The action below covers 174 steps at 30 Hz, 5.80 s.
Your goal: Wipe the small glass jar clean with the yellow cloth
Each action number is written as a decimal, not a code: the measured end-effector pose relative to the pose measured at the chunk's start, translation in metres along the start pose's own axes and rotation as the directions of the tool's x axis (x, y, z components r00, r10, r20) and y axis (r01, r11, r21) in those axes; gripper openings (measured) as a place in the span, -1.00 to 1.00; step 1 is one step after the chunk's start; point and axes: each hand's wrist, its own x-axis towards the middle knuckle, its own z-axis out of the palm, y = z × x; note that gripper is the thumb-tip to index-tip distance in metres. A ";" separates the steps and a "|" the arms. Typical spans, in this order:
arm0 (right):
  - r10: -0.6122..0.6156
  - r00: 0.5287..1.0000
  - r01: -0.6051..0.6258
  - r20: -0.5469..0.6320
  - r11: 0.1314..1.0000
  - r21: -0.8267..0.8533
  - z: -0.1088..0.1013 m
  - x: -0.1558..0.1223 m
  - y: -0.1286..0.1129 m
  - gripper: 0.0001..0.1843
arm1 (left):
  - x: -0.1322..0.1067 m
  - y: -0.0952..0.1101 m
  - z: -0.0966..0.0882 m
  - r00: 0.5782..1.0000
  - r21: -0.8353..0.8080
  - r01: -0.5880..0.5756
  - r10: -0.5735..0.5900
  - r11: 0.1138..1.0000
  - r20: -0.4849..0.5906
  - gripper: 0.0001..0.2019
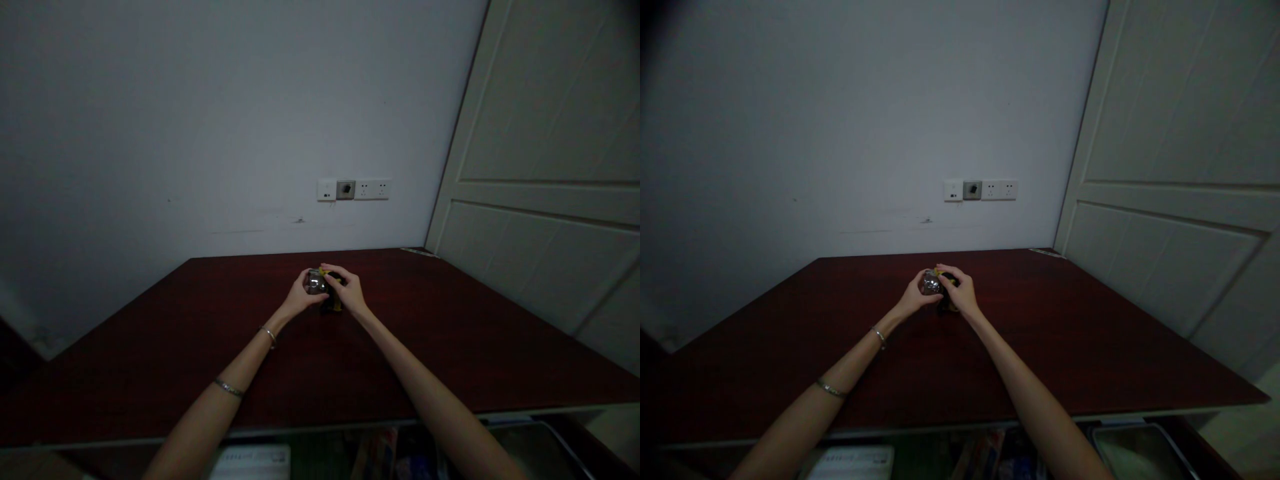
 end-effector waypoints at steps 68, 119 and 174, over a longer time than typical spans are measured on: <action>-0.108 0.983 0.124 0.146 0.987 -0.103 0.003 0.021 -0.015 -0.80 | -0.004 0.012 0.009 0.983 0.025 0.149 -0.146 0.988 -0.110 -0.41; 0.064 0.995 -0.073 0.076 0.989 0.130 -0.005 0.008 -0.012 -0.73 | -0.008 0.020 0.009 0.991 -0.032 0.136 -0.136 0.990 0.019 -0.35; 0.121 0.992 -0.122 0.045 0.992 0.021 -0.005 0.004 -0.005 -0.56 | -0.004 0.023 0.001 0.979 -0.167 0.153 -0.127 0.974 0.158 -0.30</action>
